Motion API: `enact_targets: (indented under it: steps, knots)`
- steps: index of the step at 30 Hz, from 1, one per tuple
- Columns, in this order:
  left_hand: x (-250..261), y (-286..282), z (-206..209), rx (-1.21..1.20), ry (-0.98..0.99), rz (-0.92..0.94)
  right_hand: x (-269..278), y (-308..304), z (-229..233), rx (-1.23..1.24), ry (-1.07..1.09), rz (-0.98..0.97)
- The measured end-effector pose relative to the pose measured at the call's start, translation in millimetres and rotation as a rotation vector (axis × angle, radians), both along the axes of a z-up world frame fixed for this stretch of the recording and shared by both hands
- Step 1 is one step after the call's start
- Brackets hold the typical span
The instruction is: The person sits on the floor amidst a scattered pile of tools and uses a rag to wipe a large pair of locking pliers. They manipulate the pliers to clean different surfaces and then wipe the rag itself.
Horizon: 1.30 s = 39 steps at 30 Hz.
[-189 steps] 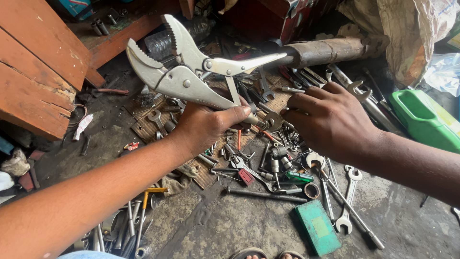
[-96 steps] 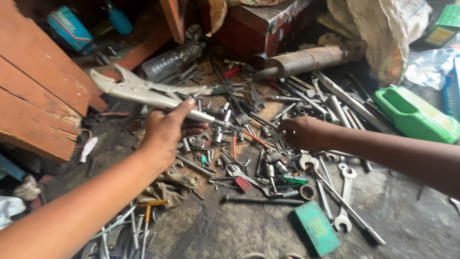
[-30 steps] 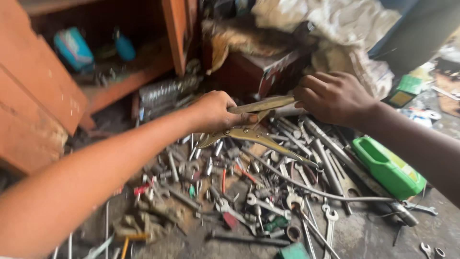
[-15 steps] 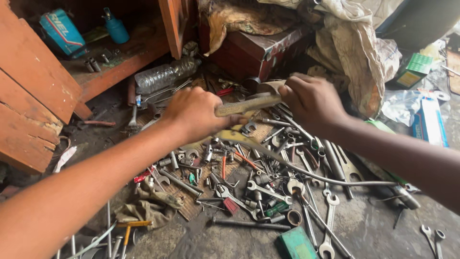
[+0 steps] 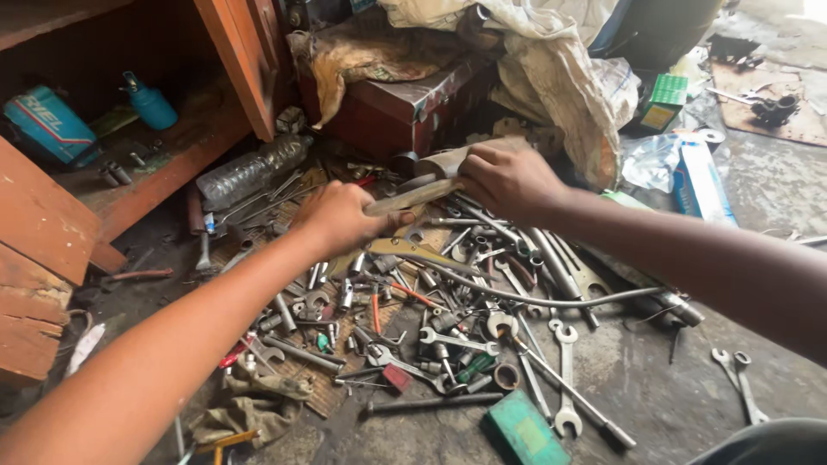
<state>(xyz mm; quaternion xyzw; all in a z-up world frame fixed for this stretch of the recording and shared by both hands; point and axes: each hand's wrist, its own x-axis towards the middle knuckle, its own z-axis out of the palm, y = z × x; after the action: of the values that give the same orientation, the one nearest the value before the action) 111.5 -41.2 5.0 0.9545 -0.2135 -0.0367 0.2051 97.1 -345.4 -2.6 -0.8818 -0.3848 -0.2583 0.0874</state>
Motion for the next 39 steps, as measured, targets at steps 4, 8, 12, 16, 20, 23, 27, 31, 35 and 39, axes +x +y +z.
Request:
enact_targets:
  steps: [4,8,12,16,20,23,27,31,35,39]
  knots:
    - [1,-12,-12,-0.099,0.245,-0.153,3,-14,7,-0.135,0.019,-0.135]
    - [-11,-7,5,0.268,-0.018,-0.169,10,-1,-21,0.575,1.342,-0.497]
    - [-3,-2,0,0.275,-0.185,-0.201,-18,7,-32,0.618,1.055,-0.223]
    - [6,3,-57,-0.194,0.438,-0.183,-17,0,0,0.08,0.038,0.063]
    - [-7,0,-71,-0.218,0.432,-0.144,-16,9,-10,-0.041,0.176,-0.265]
    - [-23,-4,-45,0.142,0.05,-0.152,-6,24,-20,0.256,1.196,-0.656]
    - [-29,-5,-21,0.311,-0.216,-0.157,-21,32,-31,0.323,0.424,-0.291]
    - [-43,-10,-48,-0.028,0.288,0.01,-21,5,-21,0.104,-0.001,0.029]
    - [-52,-16,-66,-0.212,0.309,-0.06,-17,3,-29,0.043,0.158,-0.156]
    - [-49,0,-42,0.384,-0.087,-0.167,-10,32,-48,0.218,1.141,-0.564]
